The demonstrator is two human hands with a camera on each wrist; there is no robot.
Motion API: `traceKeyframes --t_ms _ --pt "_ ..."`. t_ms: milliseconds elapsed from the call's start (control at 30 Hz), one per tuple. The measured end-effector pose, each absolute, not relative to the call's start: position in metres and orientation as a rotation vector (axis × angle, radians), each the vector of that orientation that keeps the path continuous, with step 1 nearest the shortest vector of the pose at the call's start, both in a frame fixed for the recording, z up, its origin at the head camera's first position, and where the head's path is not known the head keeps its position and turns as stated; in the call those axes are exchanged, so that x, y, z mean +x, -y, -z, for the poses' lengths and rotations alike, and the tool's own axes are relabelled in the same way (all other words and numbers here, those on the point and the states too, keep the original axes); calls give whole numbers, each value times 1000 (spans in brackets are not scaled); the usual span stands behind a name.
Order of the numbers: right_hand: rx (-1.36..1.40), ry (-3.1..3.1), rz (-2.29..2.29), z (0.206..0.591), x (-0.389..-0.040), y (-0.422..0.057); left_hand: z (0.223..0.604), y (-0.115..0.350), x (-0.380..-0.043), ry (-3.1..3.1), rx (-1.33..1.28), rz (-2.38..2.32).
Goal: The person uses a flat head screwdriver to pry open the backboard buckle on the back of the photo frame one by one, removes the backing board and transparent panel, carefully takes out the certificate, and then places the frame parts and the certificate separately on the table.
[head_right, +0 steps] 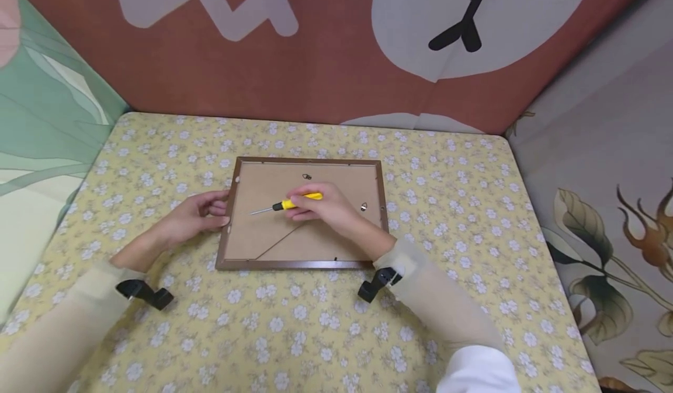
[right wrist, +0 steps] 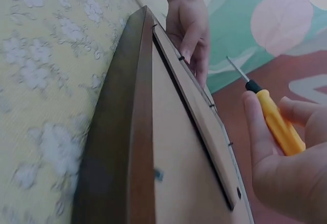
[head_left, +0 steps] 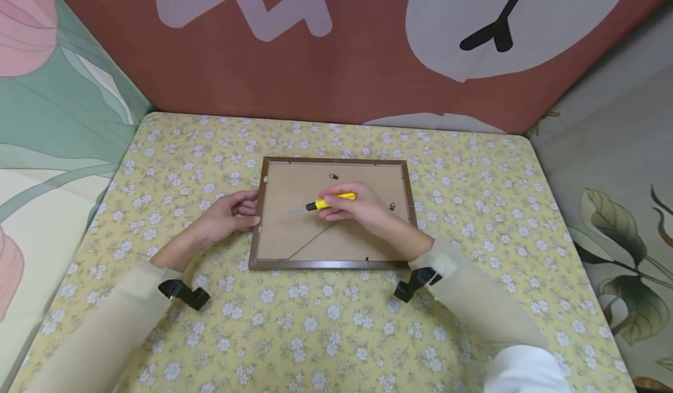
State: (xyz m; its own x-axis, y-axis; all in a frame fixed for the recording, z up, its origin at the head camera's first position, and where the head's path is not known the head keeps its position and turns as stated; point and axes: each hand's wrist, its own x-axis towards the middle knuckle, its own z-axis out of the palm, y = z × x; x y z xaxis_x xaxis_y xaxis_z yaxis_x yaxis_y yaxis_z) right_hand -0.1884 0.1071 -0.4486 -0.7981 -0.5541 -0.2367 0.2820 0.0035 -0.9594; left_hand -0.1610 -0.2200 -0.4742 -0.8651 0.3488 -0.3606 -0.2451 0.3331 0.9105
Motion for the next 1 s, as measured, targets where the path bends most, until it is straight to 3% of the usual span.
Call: traceKeyframes --t_ms 1000 --pt "-472 -1503 2014 456 -198 -312 477 220 -159 -2099 83 -1595"
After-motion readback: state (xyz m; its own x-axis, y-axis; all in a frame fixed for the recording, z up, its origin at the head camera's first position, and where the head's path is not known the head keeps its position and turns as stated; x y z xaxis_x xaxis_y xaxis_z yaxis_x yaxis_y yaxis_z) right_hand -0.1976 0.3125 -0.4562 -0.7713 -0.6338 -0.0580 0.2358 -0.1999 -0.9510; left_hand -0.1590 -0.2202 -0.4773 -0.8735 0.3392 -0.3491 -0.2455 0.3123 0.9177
